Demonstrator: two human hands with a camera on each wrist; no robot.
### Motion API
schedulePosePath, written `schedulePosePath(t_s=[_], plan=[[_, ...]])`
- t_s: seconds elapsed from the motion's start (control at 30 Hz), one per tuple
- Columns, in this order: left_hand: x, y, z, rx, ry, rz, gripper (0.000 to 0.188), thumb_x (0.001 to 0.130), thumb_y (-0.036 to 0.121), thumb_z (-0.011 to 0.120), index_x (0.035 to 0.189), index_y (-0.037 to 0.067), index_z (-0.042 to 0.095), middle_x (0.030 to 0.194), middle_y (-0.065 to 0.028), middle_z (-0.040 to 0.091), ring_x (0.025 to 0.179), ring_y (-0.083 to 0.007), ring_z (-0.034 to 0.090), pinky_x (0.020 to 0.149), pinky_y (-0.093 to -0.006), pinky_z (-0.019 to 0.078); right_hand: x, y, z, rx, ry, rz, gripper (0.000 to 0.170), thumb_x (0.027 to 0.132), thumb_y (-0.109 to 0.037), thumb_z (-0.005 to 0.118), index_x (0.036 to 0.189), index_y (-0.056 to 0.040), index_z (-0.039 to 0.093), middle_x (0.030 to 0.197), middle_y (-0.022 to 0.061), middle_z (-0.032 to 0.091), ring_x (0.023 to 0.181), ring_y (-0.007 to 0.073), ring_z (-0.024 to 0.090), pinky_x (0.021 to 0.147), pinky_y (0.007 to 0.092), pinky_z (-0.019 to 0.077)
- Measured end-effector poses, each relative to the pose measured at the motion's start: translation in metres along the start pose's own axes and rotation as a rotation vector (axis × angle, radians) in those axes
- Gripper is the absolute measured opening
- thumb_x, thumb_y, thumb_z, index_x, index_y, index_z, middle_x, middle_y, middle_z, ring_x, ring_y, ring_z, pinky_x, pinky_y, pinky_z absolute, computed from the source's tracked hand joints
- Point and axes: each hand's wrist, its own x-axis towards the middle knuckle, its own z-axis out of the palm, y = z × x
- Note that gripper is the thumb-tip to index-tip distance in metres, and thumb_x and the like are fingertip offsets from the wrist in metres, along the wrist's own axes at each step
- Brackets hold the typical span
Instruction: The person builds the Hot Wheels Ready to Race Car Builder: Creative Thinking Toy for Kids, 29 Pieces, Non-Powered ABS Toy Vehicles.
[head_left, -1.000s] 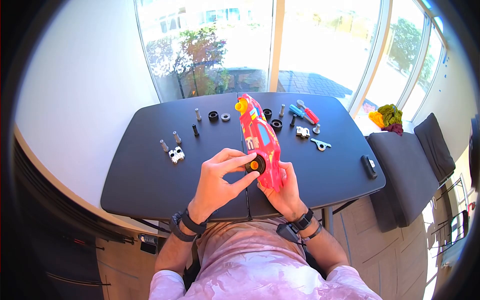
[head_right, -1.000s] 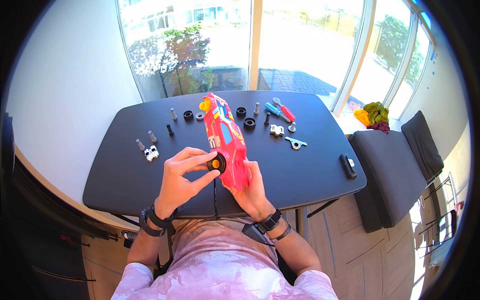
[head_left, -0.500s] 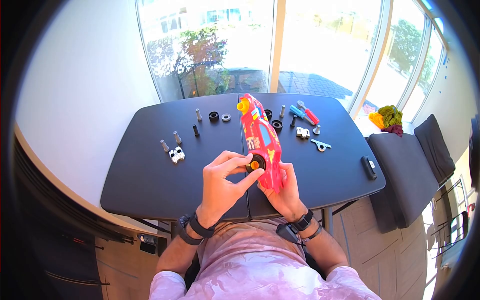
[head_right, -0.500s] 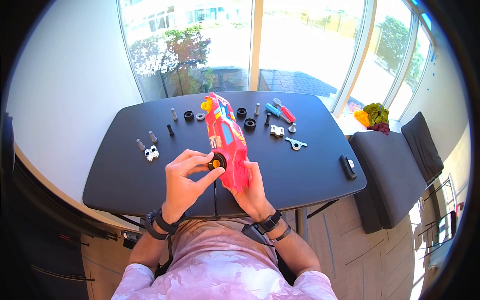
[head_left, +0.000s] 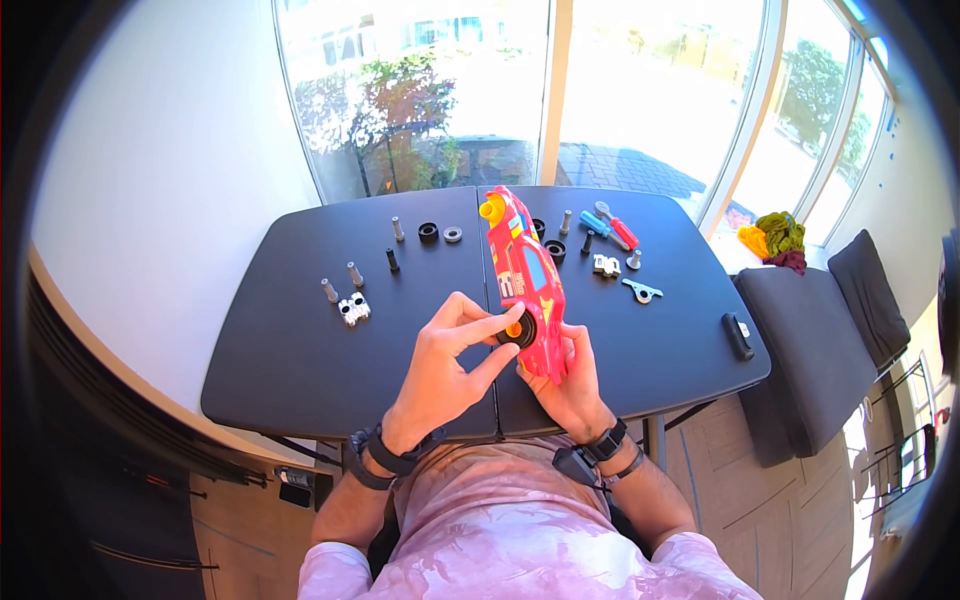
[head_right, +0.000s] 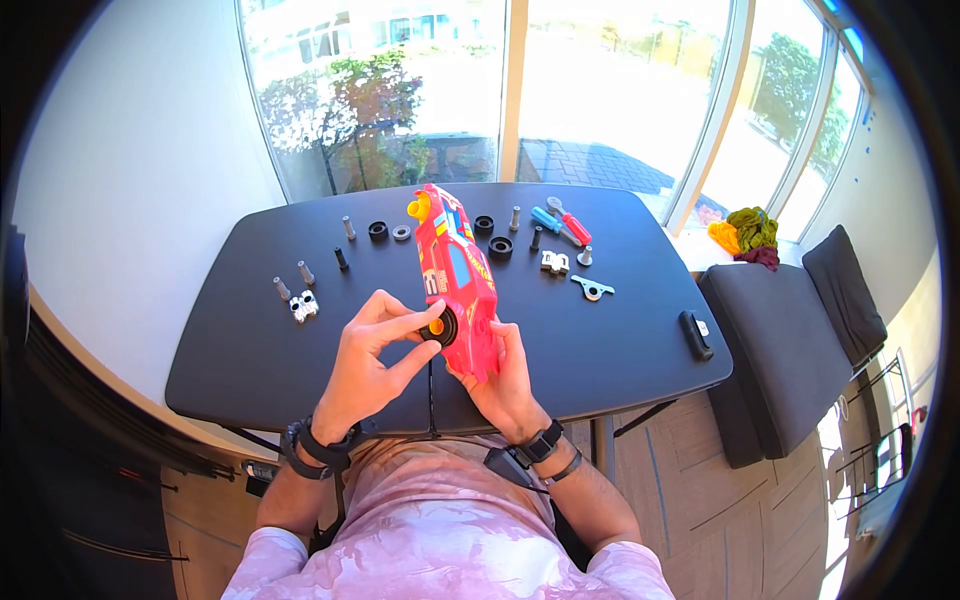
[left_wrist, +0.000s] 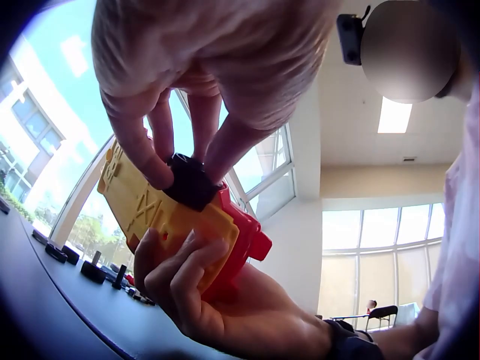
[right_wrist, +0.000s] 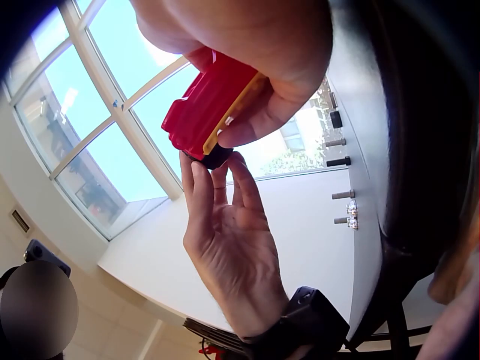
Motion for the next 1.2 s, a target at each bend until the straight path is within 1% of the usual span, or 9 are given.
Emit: schedulePosePath(t_s=[0.27, 0.37, 0.43, 0.57, 0.67, 0.77, 0.83, 0.97, 1.2], plan=[[0.003, -0.002, -0.008, 0.081, -0.09, 0.056, 0.057, 0.093, -0.005, 0.084, 0.147, 0.014, 0.079, 0.107, -0.0071, 0.059, 0.092, -0.018, 0.062, 0.082, -0.0343, 0.0602, 0.001, 0.001, -0.003, 0.011, 0.0, 0.003, 0.053, 0.114, -0.047, 0.051, 0.15, -0.0093, 0.059, 0.137, 0.0062, 0.075, 0.117, 0.0169, 0.074, 0.099, 0.0361, 0.0603], [0.004, 0.005, -0.013, 0.099, -0.102, 0.013, 0.056, 0.094, -0.006, 0.083, 0.147, 0.012, 0.078, 0.107, -0.0071, 0.062, 0.094, -0.0176, 0.068, 0.085, -0.0328, 0.0631, 0.001, 0.001, -0.005, 0.01, -0.022, 0.006, 0.051, 0.114, -0.046, 0.051, 0.149, -0.0101, 0.06, 0.136, 0.0061, 0.075, 0.117, 0.017, 0.074, 0.099, 0.0367, 0.0604], [0.005, 0.009, -0.009, -0.027, -0.044, -0.038, 0.054, 0.095, -0.007, 0.083, 0.146, 0.009, 0.077, 0.107, -0.0072, 0.065, 0.096, -0.0177, 0.073, 0.087, -0.0319, 0.0653, 0.002, 0.0, -0.005, 0.008, -0.039, 0.009, 0.05, 0.114, -0.046, 0.051, 0.148, -0.0106, 0.06, 0.135, 0.0061, 0.075, 0.116, 0.0171, 0.074, 0.099, 0.0371, 0.0605], [0.003, -0.001, -0.009, -0.07, -0.041, -0.037, 0.051, 0.096, -0.007, 0.081, 0.145, 0.007, 0.076, 0.11, -0.0101, 0.068, 0.098, -0.0217, 0.081, 0.088, -0.0325, 0.0668, -0.003, -0.001, 0.011, 0.051, 0.042, -0.015, 0.046, 0.117, -0.043, 0.049, 0.136, -0.0041, 0.066, 0.122, 0.0081, 0.079, 0.102, 0.0173, 0.077, 0.092, 0.0357, 0.064], [0.003, 0.002, -0.011, -0.038, -0.068, -0.045, 0.05, 0.096, -0.008, 0.082, 0.144, 0.003, 0.076, 0.109, -0.007, 0.068, 0.1, -0.0166, 0.078, 0.091, -0.031, 0.0675, -0.003, -0.001, 0.011, 0.05, 0.036, -0.016, 0.047, 0.117, -0.043, 0.048, 0.138, -0.0038, 0.065, 0.122, 0.0079, 0.079, 0.103, 0.0174, 0.077, 0.092, 0.036, 0.0639], [0.002, 0.001, -0.01, -0.03, -0.061, -0.002, 0.048, 0.095, -0.006, 0.084, 0.142, 0.004, 0.078, 0.108, -0.0073, 0.067, 0.098, -0.0157, 0.078, 0.09, -0.0304, 0.0663, -0.001, -0.001, 0.006, 0.039, 0.014, -0.007, 0.048, 0.116, -0.043, 0.049, 0.142, -0.0055, 0.063, 0.127, 0.0072, 0.078, 0.108, 0.0172, 0.076, 0.095, 0.0362, 0.0627], [0.003, 0.002, -0.007, -0.029, -0.024, 0.013, 0.049, 0.094, 0.0, 0.088, 0.142, 0.006, 0.079, 0.105, -0.0082, 0.067, 0.095, -0.0176, 0.079, 0.087, -0.0312, 0.0651, 0.001, 0.0, 0.003, 0.026, 0.011, 0.013, 0.049, 0.114, -0.045, 0.051, 0.147, -0.0095, 0.061, 0.134, 0.006, 0.076, 0.114, 0.0171, 0.074, 0.097, 0.0368, 0.0608], [0.002, -0.005, -0.004, 0.068, 0.013, 0.05, 0.049, 0.092, 0.006, 0.093, 0.14, 0.006, 0.081, 0.103, -0.0071, 0.069, 0.093, -0.0177, 0.08, 0.083, -0.0321, 0.065, 0.0, 0.0, 0.002, 0.03, 0.021, 0.017, 0.05, 0.114, -0.045, 0.051, 0.146, -0.0082, 0.062, 0.132, 0.0063, 0.077, 0.112, 0.0173, 0.075, 0.096, 0.0361, 0.0609], [0.0, -0.006, -0.001, -0.053, 0.074, 0.01, 0.048, 0.09, 0.004, 0.093, 0.136, 0.007, 0.082, 0.106, -0.0099, 0.079, 0.097, -0.0215, 0.085, 0.085, -0.0314, 0.0665, 0.002, 0.001, -0.005, 0.022, 0.0, 0.016, 0.051, 0.114, -0.046, 0.051, 0.146, -0.0083, 0.061, 0.132, 0.0066, 0.077, 0.112, 0.0171, 0.075, 0.097, 0.0361, 0.0609]])
